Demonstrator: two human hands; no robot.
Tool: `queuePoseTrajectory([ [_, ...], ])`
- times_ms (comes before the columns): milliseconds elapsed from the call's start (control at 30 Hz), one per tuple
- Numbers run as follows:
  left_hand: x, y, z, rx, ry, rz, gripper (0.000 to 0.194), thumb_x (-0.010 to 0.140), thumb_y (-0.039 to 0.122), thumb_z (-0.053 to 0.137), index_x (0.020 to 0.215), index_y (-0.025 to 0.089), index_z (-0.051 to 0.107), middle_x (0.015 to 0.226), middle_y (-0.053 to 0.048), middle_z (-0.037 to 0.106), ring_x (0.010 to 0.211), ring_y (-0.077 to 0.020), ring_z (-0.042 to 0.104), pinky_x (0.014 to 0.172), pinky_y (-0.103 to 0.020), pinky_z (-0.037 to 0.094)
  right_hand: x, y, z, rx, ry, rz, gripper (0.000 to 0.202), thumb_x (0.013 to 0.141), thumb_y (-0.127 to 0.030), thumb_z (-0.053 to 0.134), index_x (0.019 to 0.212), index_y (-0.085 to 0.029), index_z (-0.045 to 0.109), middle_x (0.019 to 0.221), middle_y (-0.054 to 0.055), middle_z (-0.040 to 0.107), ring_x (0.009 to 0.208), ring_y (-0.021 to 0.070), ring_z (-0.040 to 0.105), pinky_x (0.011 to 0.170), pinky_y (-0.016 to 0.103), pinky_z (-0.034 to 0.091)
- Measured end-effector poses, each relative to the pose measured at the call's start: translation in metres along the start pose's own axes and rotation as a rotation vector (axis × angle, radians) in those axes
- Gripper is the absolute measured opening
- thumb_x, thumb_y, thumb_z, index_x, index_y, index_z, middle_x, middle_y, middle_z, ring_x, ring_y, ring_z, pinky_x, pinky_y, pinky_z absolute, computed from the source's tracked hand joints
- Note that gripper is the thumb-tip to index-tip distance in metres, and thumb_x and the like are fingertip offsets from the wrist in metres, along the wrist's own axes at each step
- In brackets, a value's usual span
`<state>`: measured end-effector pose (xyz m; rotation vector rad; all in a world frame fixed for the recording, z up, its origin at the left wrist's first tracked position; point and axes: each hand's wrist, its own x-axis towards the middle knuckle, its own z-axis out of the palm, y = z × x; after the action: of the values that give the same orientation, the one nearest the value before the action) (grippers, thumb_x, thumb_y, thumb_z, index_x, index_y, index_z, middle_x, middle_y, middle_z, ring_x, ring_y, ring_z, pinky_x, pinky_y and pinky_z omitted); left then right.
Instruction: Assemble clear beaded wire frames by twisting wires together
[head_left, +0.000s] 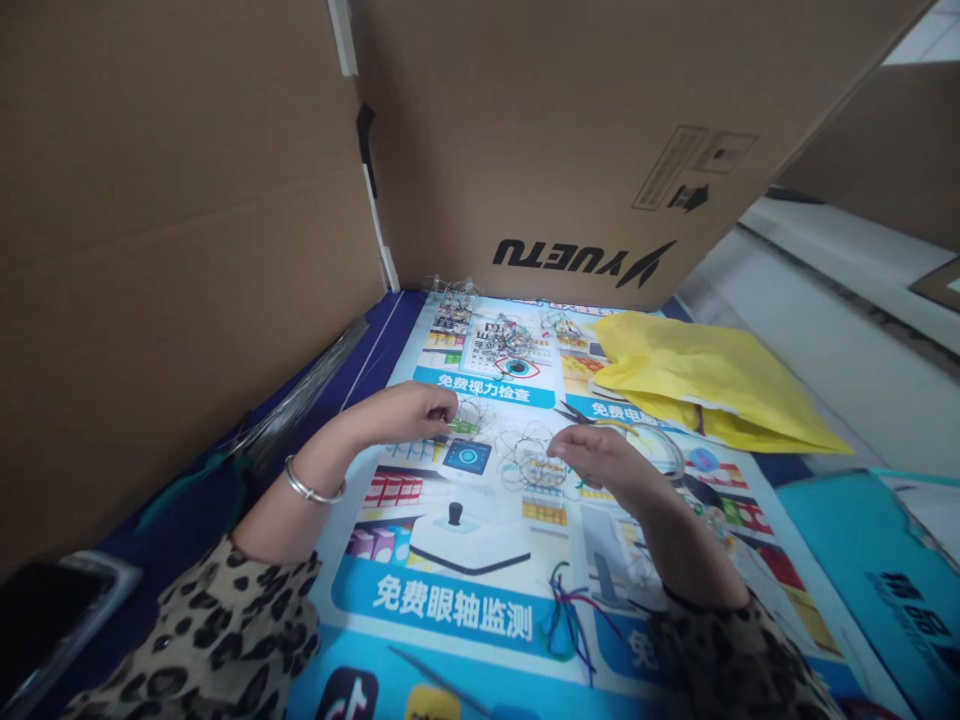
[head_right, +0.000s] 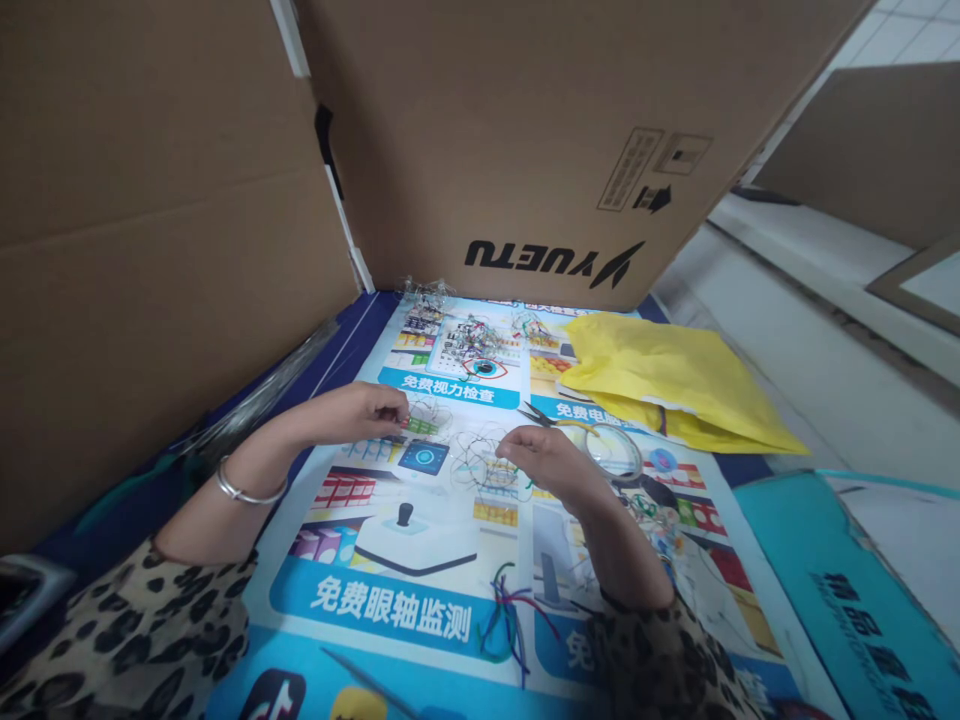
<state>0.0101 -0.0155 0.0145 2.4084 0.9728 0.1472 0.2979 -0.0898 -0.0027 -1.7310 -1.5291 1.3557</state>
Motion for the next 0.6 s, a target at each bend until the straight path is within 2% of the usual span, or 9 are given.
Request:
queuePoseTrajectory([
  [200, 0.0007, -0.0036, 0.0025, 0.004, 0.024, -0.005, 0.009, 0.078, 0.026, 0.054, 0.082, 0.019, 0.057, 0.072, 0.003, 0.057, 0.062, -0.0106, 0.047, 0.054, -0.021, 0.028, 0.0009, 0.0032, 0.0001, 0.019, -0.008, -0.02, 0.028, 0.07, -0.043, 0.059, 0.077, -0.017, 0.063, 0.056, -0.004, 0.045, 0.045, 0.0059, 0.028, 0.042, 0.021, 0.022],
  [600, 0.0016, -0.0062, 0.0049, 0.044, 0.045, 0.038, 0.009, 0.077, 0.022, 0.051, 0.083, 0.019, 0.057, 0.076, 0.002, 0.057, 0.065, -0.0114, 0.047, 0.056, -0.022, 0.03, 0.0023, 0.0055, -0.0002, 0.016, -0.014, 0.0, 0.027, 0.072, -0.042, 0.058, 0.078, -0.017, 0.063, 0.054, -0.005, 0.041, 0.045, 0.0059, 0.029, 0.042, 0.02, 0.022],
])
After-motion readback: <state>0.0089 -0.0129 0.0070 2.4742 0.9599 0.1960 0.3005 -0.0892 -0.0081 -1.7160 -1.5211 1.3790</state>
